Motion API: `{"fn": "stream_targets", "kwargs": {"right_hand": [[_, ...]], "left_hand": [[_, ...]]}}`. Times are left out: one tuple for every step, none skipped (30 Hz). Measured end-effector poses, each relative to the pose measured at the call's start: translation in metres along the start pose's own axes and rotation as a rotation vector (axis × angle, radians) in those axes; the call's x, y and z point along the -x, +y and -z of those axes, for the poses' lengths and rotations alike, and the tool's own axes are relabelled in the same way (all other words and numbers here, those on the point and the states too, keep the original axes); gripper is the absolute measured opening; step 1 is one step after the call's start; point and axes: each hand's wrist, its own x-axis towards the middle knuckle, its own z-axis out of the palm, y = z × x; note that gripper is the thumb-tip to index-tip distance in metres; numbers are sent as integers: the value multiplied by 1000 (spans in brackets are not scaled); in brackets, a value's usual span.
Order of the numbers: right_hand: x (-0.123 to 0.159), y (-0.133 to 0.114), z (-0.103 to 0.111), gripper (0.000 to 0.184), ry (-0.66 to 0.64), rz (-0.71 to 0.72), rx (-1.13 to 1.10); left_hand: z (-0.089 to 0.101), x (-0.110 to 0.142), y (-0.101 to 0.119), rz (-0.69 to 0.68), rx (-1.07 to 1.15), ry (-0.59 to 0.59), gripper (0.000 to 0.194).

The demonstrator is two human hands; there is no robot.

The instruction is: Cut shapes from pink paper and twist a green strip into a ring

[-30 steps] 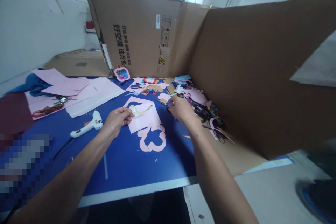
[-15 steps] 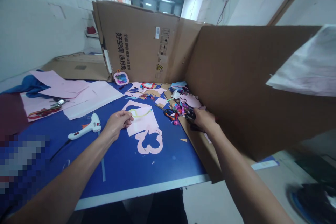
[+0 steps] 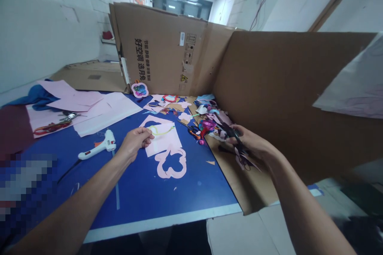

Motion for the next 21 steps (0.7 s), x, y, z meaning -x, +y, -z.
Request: {"fn": "stream_targets", "kwargs": {"right_hand": [[4, -1, -3, 53, -55, -13, -178], [7, -3, -6, 54, -99, -24, -341], [8, -4, -10, 53, -140, -38, -489], [9, -5, -13, 49, -164, -45, -596], [10, -6, -17, 45, -190, -44, -679], [11, -9, -21, 40, -227, -39, -747], [11, -13, -24, 37, -266, -32, -806], [12, -18, -29, 35, -301, -23, -856], [13, -24, -33, 36, -335, -23, -901], [14, -31, -38, 38, -348, -36, -951], [16, -38, -43, 40, -363, -63, -1003], [17, -44, -48, 43, -376, -96, -1053], [19, -51, -53, 45, -390, -130, -1089], [20, -57, -57, 46, -402, -151, -1113], [21, -61, -61, 46, -403, -153, -1120], [22, -65, -65, 45, -391, -133, -1107], [22, -68, -69, 43, -368, -97, -1070], [23, -70, -73, 40, -336, -51, -1005], [24, -71, -77, 38, -301, -3, -909], [25, -71, -81, 37, -269, 41, -795], [27, -71, -86, 39, -248, 79, -678]], "left_hand": [[0, 0, -1, 1, -3, -1, 25], [0, -1, -2, 2, -5, 0, 25], [0, -1, -3, 2, -5, 3, 25], [0, -2, -3, 3, -2, 9, 24], [1, -2, -4, 4, 4, 12, 24], [1, -2, -4, 6, 12, 14, 24], [2, -2, -4, 9, 21, 14, 23], [2, -2, -3, 16, 33, 15, 23], [2, -2, -2, 25, 48, 16, 23], [3, -1, -1, 36, 68, 17, 24], [3, 0, 0, 47, 93, 18, 24], [4, 0, 1, 59, 120, 21, 23], [4, 1, 3, 72, 145, 22, 23], [4, 1, 4, 83, 166, 26, 22], [4, 2, 5, 92, 186, 32, 20], [5, 2, 6, 97, 204, 41, 18], [5, 2, 7, 101, 224, 50, 15], [4, 3, 8, 104, 244, 57, 14], [4, 3, 9, 108, 267, 61, 12], [4, 3, 10, 116, 290, 61, 12], [4, 4, 10, 122, 315, 60, 13]]}}
